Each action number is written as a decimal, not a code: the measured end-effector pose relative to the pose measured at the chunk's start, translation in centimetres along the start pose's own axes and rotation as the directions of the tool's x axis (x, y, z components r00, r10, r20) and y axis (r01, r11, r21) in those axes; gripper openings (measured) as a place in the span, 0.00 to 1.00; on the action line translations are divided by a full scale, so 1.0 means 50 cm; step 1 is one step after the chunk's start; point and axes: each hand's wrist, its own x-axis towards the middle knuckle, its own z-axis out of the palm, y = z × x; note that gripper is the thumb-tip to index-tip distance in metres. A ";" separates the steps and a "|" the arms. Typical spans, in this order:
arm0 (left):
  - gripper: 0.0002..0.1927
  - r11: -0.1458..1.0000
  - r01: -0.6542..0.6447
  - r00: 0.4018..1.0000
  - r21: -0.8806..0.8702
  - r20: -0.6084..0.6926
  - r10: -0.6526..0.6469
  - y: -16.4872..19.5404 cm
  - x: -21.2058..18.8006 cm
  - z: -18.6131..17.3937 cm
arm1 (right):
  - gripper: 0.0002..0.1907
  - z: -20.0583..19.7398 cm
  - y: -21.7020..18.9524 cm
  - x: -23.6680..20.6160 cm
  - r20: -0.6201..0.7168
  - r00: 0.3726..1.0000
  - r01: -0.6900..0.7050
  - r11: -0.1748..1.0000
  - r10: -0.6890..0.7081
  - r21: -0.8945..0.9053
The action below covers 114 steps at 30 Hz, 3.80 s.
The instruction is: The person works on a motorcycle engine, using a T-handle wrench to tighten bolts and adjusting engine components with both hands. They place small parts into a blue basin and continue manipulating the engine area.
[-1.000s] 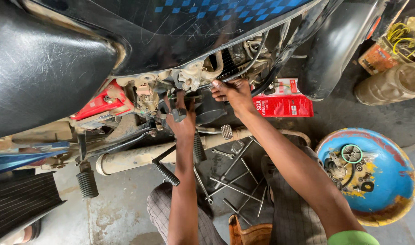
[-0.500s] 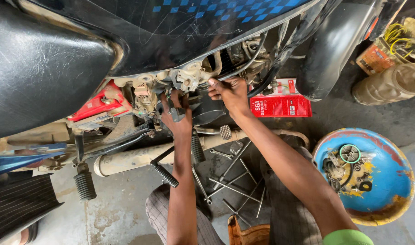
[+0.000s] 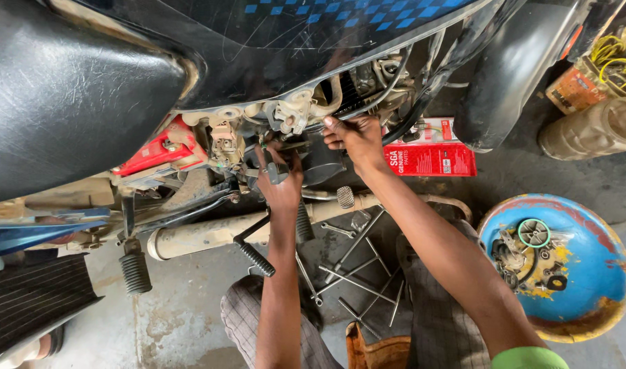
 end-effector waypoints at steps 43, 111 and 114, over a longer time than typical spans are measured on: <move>0.06 0.919 0.375 0.924 -0.122 0.135 -0.359 -0.192 -0.028 -0.244 | 0.28 0.129 0.012 -0.071 0.708 0.538 0.761 -0.097 -0.456 -0.641; 0.11 0.885 0.378 0.895 -0.271 0.351 -0.275 -0.199 0.052 -0.129 | 0.23 0.147 0.035 -0.084 0.611 0.568 0.793 0.168 -0.551 -0.586; 0.10 0.936 0.319 0.925 -0.146 0.263 -0.274 -0.176 0.028 -0.210 | 0.20 0.108 0.039 -0.103 0.627 0.574 0.742 0.011 -0.527 -0.670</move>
